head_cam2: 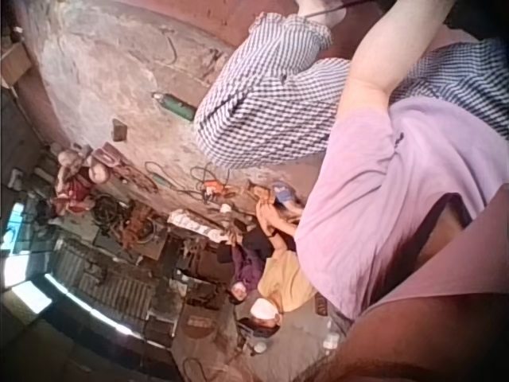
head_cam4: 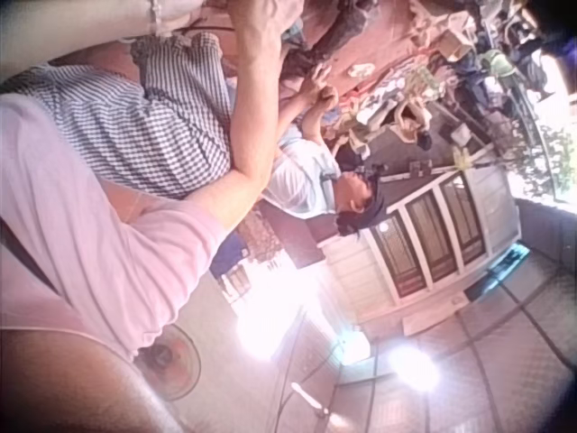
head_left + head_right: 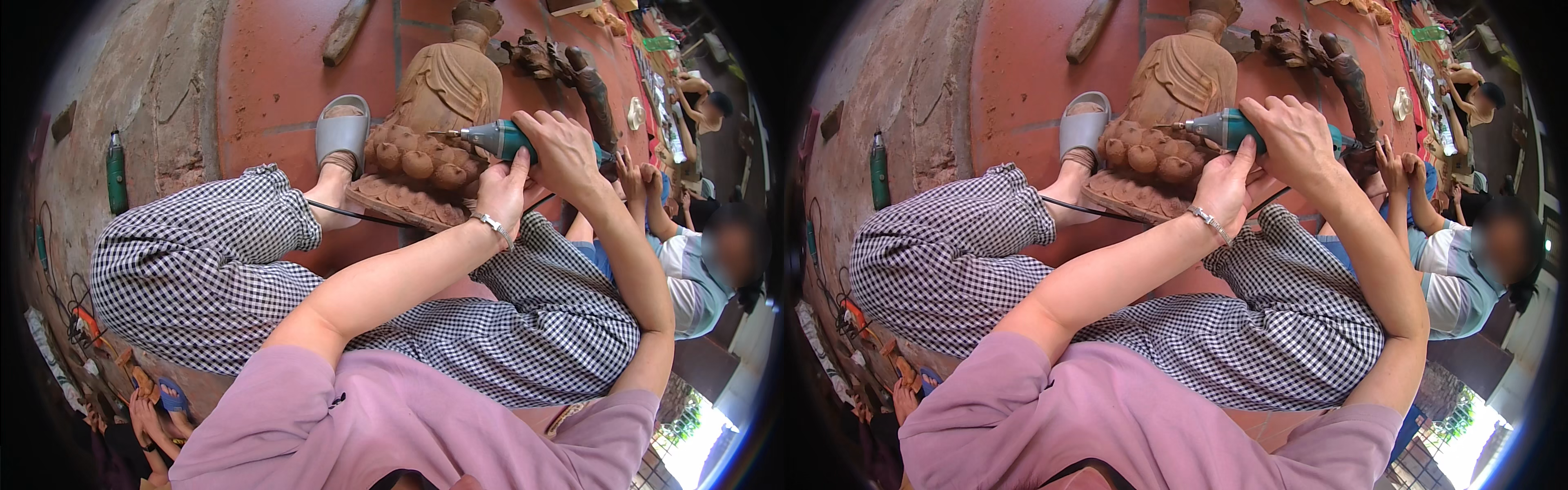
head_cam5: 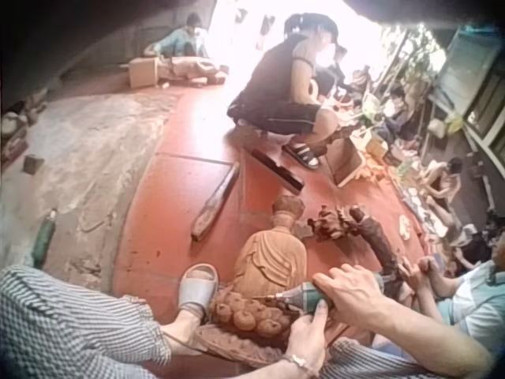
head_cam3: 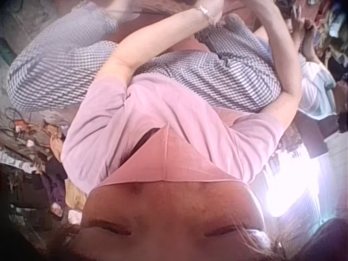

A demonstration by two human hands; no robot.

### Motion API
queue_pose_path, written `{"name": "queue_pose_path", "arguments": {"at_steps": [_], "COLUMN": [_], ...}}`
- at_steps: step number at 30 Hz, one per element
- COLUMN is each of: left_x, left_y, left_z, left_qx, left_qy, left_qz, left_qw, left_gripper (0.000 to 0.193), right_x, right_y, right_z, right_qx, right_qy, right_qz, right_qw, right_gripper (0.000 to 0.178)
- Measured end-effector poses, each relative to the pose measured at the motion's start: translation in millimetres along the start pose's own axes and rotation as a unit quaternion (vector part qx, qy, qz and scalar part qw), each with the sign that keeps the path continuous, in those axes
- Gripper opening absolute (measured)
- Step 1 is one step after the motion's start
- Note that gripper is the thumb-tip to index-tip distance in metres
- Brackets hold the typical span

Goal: The person carves a wooden sculpture by hand, shaping the base and details. They then use a rotary power tool to refine the carved sections, focusing on the lower part of the figure.

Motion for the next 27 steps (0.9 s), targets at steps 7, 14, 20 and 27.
{"name": "queue_pose_path", "arguments": {"at_steps": [7,14,20,27], "left_x": [-4,-5,-4,-7], "left_y": [5,-4,5,0], "left_z": [-9,-7,-10,-4], "left_qx": [-0.008,-0.023,-0.010,-0.017], "left_qy": [-0.005,-0.004,0.009,0.034], "left_qz": [-0.031,-0.011,-0.039,-0.039], "left_qw": [0.999,1.000,0.999,0.999], "left_gripper": [0.037,0.036,0.037,0.035], "right_x": [4,4,12,10], "right_y": [5,6,10,5], "right_z": [-2,2,-1,0], "right_qx": [0.023,0.001,0.030,-0.001], "right_qy": [0.002,-0.027,-0.030,-0.046], "right_qz": [-0.012,-0.029,-0.035,-0.044], "right_qw": [1.000,0.999,0.998,0.998], "right_gripper": [0.053,0.050,0.049,0.051]}}
Point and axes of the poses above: each hand's wrist, its own z-axis away from the middle knuckle, its own x-axis out of the palm, y = z × x, the point moved 9 cm from there along -z, towards the middle knuckle, and after that the axes turned 9 degrees about z, right-handed, at the moved point
